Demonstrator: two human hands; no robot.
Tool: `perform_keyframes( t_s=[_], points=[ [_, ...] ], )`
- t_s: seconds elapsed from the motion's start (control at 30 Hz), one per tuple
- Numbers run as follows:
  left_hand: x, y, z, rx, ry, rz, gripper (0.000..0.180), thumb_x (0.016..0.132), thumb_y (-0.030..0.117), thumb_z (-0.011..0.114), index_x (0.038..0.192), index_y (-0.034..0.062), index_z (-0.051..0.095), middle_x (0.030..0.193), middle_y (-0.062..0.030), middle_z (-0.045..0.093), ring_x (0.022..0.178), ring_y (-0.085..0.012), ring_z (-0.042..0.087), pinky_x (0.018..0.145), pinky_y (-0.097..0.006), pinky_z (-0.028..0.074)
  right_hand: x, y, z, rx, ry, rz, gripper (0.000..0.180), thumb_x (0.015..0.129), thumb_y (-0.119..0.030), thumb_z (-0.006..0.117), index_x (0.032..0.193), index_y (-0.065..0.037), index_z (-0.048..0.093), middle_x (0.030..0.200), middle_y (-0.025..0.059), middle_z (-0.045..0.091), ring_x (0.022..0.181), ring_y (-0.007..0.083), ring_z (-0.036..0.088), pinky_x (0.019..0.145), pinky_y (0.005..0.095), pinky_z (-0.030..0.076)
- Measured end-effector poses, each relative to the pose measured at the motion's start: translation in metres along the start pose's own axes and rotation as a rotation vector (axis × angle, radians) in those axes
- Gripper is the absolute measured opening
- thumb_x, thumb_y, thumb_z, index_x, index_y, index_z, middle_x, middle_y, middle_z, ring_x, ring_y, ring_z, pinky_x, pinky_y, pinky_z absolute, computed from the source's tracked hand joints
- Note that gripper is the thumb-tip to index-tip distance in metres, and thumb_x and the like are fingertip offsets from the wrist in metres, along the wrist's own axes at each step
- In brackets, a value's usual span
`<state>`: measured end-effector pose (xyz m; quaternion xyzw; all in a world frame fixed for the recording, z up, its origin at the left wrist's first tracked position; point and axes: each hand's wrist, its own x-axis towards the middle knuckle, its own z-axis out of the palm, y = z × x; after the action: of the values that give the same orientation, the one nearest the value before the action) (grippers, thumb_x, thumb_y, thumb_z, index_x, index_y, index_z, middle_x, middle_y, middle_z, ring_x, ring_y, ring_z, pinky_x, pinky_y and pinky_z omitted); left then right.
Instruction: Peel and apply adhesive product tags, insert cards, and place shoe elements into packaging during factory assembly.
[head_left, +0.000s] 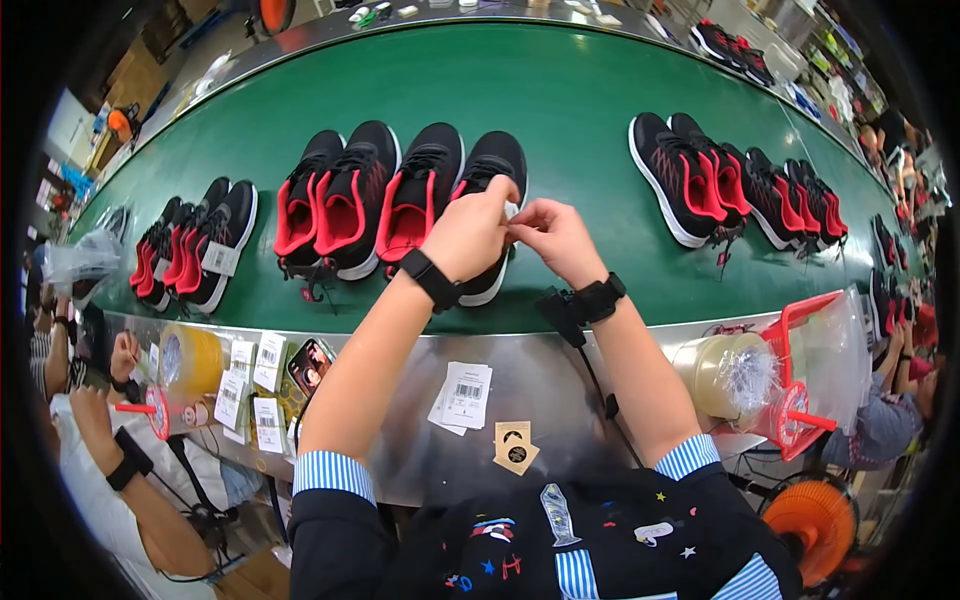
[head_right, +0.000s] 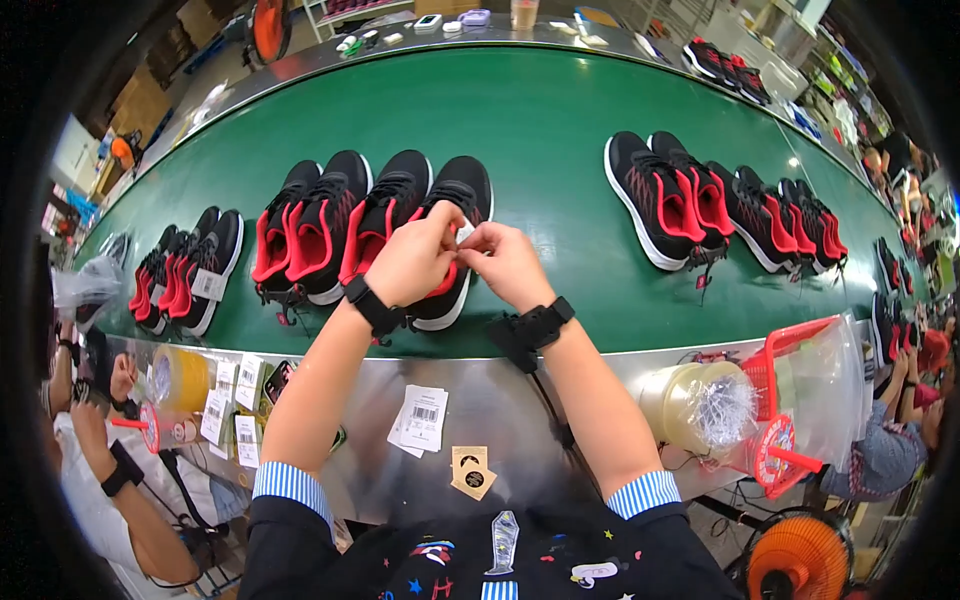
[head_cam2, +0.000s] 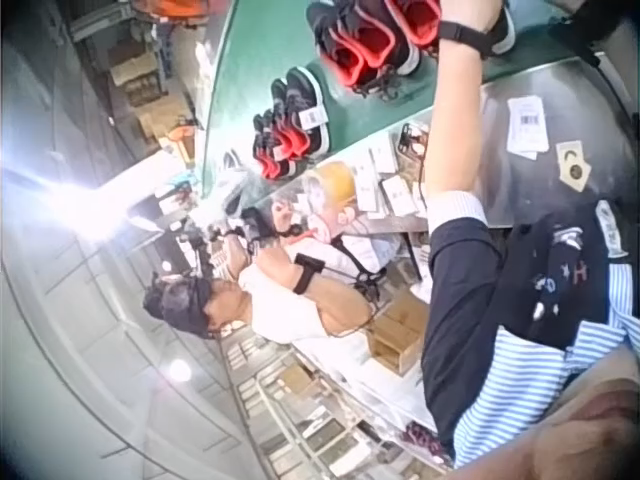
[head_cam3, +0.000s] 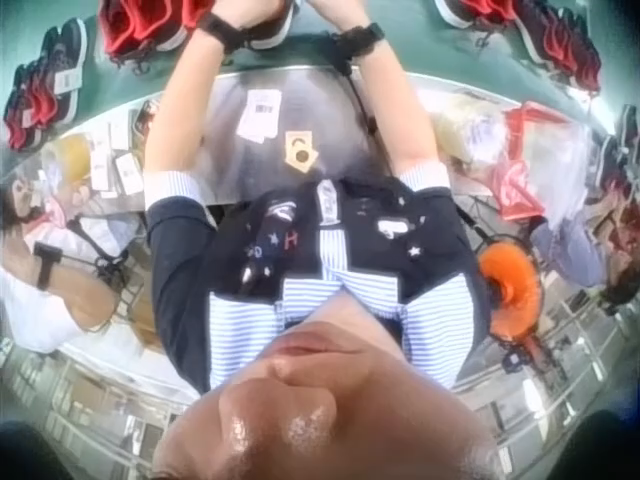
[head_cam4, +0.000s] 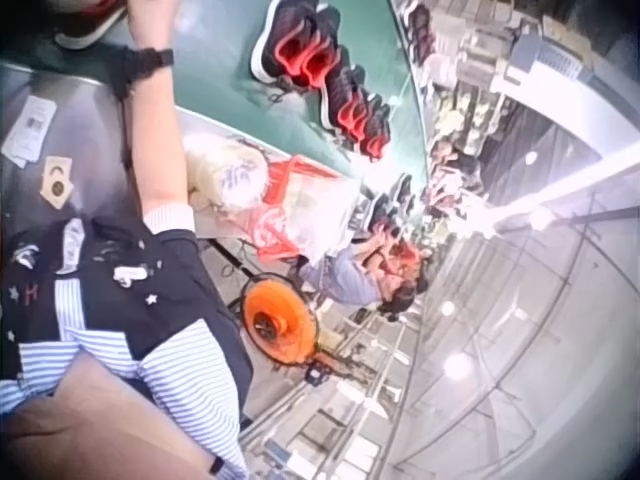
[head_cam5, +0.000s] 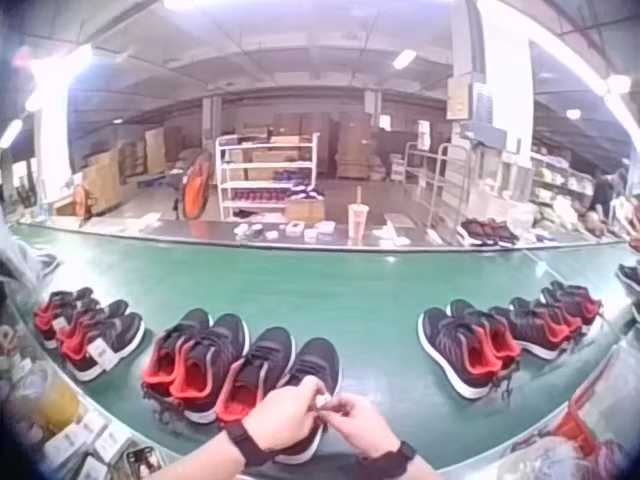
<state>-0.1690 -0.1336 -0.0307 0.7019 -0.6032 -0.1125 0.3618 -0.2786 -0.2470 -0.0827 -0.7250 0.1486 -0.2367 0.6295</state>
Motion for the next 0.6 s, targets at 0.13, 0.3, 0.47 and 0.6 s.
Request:
perform_keyframes(
  t_s=[0.13,0.3,0.47,0.6],
  points=[
    [0.001,-0.003,-0.005,-0.022,0.002,-0.065,0.025,0.071,-0.006,0.054,0.093,-0.0004,0.043,0.070,-0.0155,0.060,0.068,-0.0290,0.060,0.062,-0.034,0.046,0.001,-0.001,0.007,0.059,-0.013,0.024,0.008,0.075,-0.006,0.062,0.077,0.001,0.058,0.072,0.0065,0.064,0.067,0.0120,0.061,0.058,0.0243,0.047],
    [0.012,-0.013,-0.006,-0.166,0.178,-0.173,0.013,0.077,0.003,0.058,0.087,-0.0022,0.053,0.075,-0.0080,0.060,0.069,-0.0133,0.059,0.062,-0.027,0.046,-0.001,-0.004,0.004,0.177,0.108,-0.031,0.008,0.079,-0.008,0.060,0.078,0.000,0.057,0.071,0.0033,0.061,0.063,0.0094,0.058,0.058,0.0229,0.046],
    [0.014,-0.036,-0.019,0.082,0.036,-0.352,0.024,0.077,0.018,0.061,0.090,-0.0025,0.063,0.077,-0.0095,0.065,0.065,-0.0136,0.059,0.062,-0.026,0.046,-0.058,-0.091,-0.020,0.787,0.082,-0.090,0.012,0.086,-0.010,0.052,0.090,0.001,0.056,0.057,-0.0066,0.037,0.044,0.0006,0.027,0.039,0.0181,0.017],
    [0.037,-0.031,-0.012,0.257,-0.064,-0.361,0.025,0.072,0.028,0.064,0.077,0.0043,0.068,0.073,-0.0120,0.065,0.069,-0.0242,0.063,0.065,-0.033,0.048,-0.116,-0.141,-0.076,0.966,-0.407,-0.661,0.021,0.085,-0.015,0.044,0.088,0.000,0.058,0.063,0.0103,0.051,0.049,0.0156,0.044,0.040,0.0264,0.033]
  ],
)
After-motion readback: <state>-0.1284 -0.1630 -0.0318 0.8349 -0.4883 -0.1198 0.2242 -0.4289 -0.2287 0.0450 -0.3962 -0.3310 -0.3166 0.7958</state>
